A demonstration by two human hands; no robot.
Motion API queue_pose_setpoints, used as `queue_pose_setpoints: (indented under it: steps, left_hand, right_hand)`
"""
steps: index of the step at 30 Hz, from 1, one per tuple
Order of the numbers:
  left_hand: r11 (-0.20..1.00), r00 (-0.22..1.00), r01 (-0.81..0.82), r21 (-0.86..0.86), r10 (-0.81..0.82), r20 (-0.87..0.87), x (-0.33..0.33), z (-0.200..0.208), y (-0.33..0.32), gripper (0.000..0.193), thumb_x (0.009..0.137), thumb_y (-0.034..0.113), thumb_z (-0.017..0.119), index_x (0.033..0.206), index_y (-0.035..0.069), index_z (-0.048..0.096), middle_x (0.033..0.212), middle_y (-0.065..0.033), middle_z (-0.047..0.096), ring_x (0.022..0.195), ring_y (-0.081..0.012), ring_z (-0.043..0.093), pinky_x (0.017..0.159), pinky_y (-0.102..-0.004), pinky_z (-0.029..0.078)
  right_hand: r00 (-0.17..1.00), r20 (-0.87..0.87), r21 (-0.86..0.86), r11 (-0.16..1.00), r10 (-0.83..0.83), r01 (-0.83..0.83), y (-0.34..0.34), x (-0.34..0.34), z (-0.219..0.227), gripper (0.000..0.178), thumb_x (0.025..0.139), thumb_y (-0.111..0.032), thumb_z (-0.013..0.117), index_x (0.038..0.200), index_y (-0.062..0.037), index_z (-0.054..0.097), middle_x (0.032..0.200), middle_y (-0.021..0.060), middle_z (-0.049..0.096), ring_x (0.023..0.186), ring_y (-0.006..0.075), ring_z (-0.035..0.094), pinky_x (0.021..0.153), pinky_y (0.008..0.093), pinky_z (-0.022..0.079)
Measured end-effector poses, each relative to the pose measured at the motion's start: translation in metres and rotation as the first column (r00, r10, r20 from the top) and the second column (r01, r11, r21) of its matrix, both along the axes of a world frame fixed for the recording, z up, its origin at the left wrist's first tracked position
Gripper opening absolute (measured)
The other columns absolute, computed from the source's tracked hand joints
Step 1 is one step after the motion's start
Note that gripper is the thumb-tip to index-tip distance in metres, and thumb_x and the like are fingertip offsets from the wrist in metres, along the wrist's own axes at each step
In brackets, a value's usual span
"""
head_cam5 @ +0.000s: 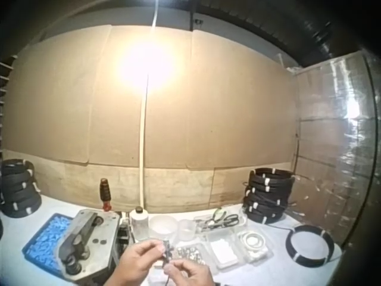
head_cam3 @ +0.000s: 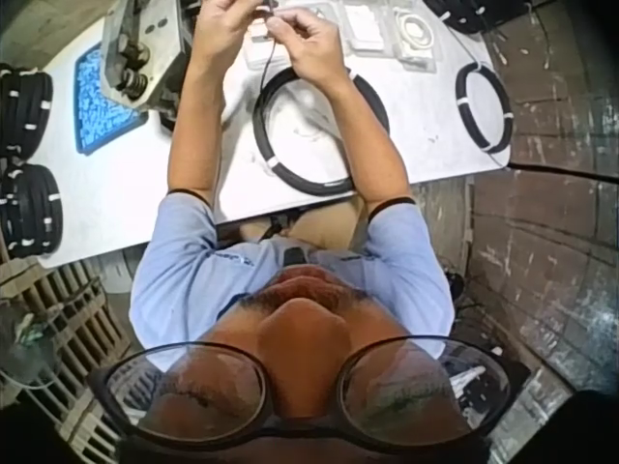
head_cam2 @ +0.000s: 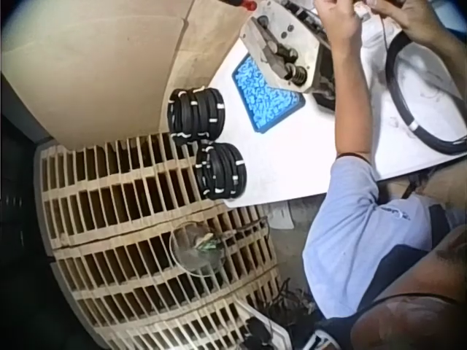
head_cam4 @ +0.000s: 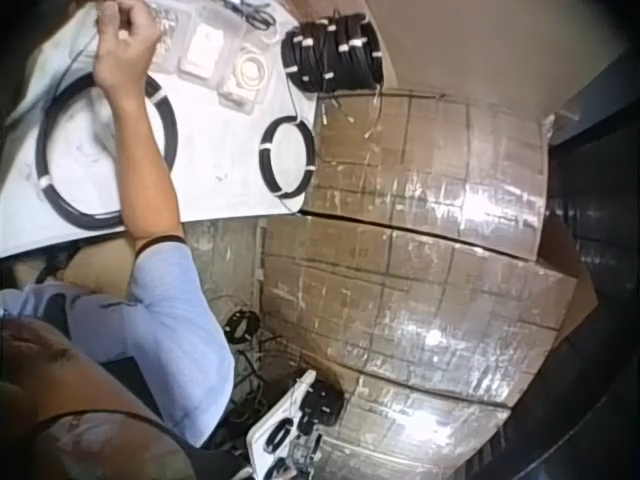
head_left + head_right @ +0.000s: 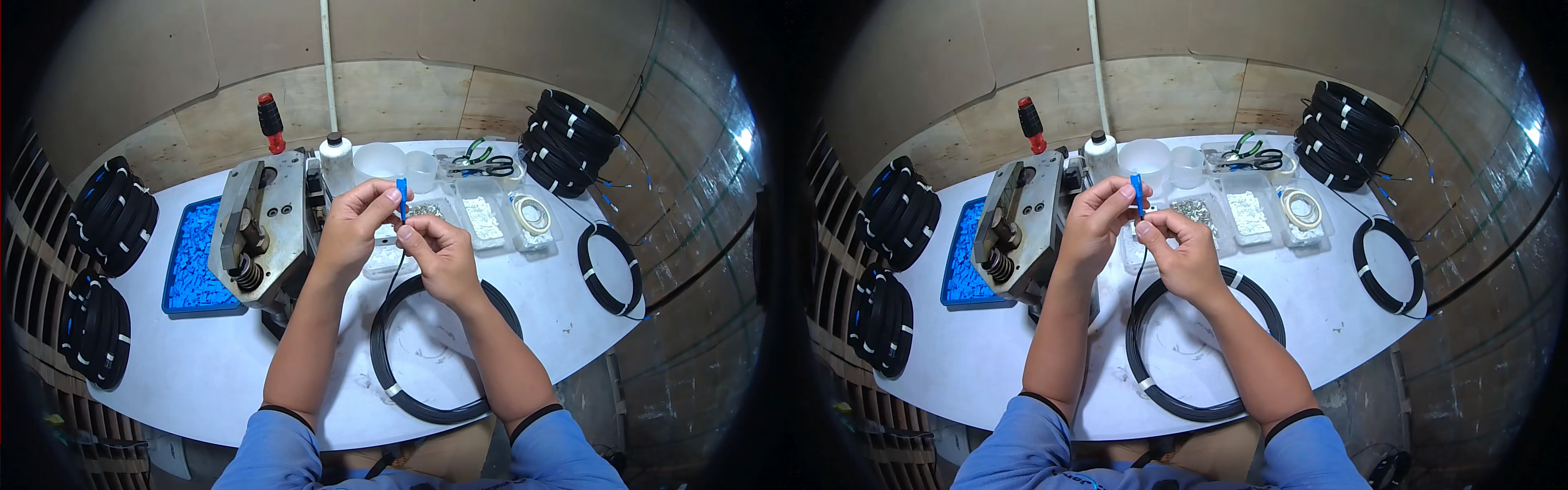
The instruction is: The person is assembling wire harnesses by putting blue protective caps on wire connectors and taping the coiled wire bundles.
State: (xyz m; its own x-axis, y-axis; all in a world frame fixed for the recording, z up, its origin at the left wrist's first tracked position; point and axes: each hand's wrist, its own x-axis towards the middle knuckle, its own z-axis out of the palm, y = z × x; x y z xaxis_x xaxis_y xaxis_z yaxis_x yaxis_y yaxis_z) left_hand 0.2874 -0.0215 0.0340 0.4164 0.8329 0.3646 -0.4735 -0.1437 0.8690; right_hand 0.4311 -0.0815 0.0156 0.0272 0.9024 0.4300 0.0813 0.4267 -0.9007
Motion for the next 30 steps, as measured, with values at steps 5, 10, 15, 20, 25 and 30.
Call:
queue_pose_setpoints:
  steps: [5, 10, 15, 20, 25, 30]
  left_hand:
    - [0.999, 0.999, -0.013, 0.039, 0.015, -0.049, -0.0011, 0.0029, -0.0015, 0.02, 0.096, 0.02, 0.061, 0.098, 0.001, 0.068, 0.092, -0.0025, 0.067, 0.081, -0.0093, 0.059, 0.073, -0.0259, 0.049]
    - [0.992, 0.993, -0.102, 0.075, 0.106, -0.047, -0.0005, 0.003, 0.0, 0.02, 0.096, 0.02, 0.061, 0.098, 0.001, 0.067, 0.089, -0.0024, 0.066, 0.078, -0.0083, 0.057, 0.072, -0.0256, 0.048]
    - [0.998, 0.999, -0.04, 0.056, 0.042, -0.031, -0.0004, 0.0029, -0.0013, 0.019, 0.096, 0.02, 0.062, 0.097, 0.002, 0.066, 0.089, -0.0021, 0.066, 0.077, -0.0083, 0.057, 0.072, -0.0253, 0.048]
    - [0.997, 0.999, -0.051, 0.06, 0.051, -0.002, 0.0002, 0.0034, -0.0015, 0.018, 0.096, 0.019, 0.061, 0.098, 0.002, 0.065, 0.09, -0.0025, 0.066, 0.078, -0.0087, 0.057, 0.072, -0.0252, 0.048]
    - [0.999, 1.0, 0.014, 0.04, -0.014, -0.008, 0.0003, 0.0025, -0.001, 0.017, 0.097, 0.019, 0.059, 0.1, 0.003, 0.065, 0.093, -0.003, 0.066, 0.081, -0.0088, 0.058, 0.073, -0.026, 0.048]
    - [0.999, 1.0, 0.005, 0.036, -0.005, -0.001, 0.0003, 0.0028, -0.0015, 0.018, 0.097, 0.02, 0.058, 0.098, 0.003, 0.065, 0.092, -0.0036, 0.066, 0.082, -0.0091, 0.058, 0.074, -0.0262, 0.048]
  right_hand:
    - [1.0, -0.018, -0.011, 1.0, 0.01, -0.011, -0.0003, 0.0001, -0.0007, 0.018, 0.095, -0.016, 0.063, 0.097, 0.0016, 0.067, 0.081, 0.0041, 0.067, 0.077, 0.0092, 0.061, 0.073, 0.0251, 0.049]
    - [0.998, -0.06, -0.034, 0.999, 0.026, -0.028, 0.0003, -0.0022, -0.0021, 0.018, 0.096, -0.016, 0.062, 0.098, 0.0018, 0.067, 0.082, 0.0037, 0.067, 0.078, 0.009, 0.06, 0.073, 0.0249, 0.049]
    - [0.996, -0.079, -0.022, 0.999, 0.031, -0.033, 0.002, -0.002, -0.004, 0.018, 0.096, -0.016, 0.061, 0.097, 0.0019, 0.066, 0.082, 0.0034, 0.066, 0.078, 0.0088, 0.06, 0.073, 0.0248, 0.049]
    - [0.998, -0.045, 0.007, 0.999, 0.053, -0.053, 0.001, -0.0003, -0.0024, 0.017, 0.096, -0.014, 0.061, 0.097, 0.0013, 0.066, 0.081, 0.0031, 0.065, 0.078, 0.0087, 0.059, 0.073, 0.0249, 0.048]
    - [0.996, -0.056, 0.002, 0.998, 0.065, -0.065, 0.0021, 0.0014, -0.0042, 0.018, 0.097, -0.016, 0.061, 0.097, 0.0013, 0.066, 0.084, 0.0029, 0.064, 0.079, 0.0088, 0.059, 0.073, 0.0249, 0.049]
    - [0.997, -0.038, -0.001, 0.998, 0.068, -0.068, 0.0008, 0.0025, -0.0033, 0.019, 0.097, -0.017, 0.062, 0.099, 0.0014, 0.065, 0.087, 0.0027, 0.064, 0.081, 0.0089, 0.059, 0.074, 0.0248, 0.049]
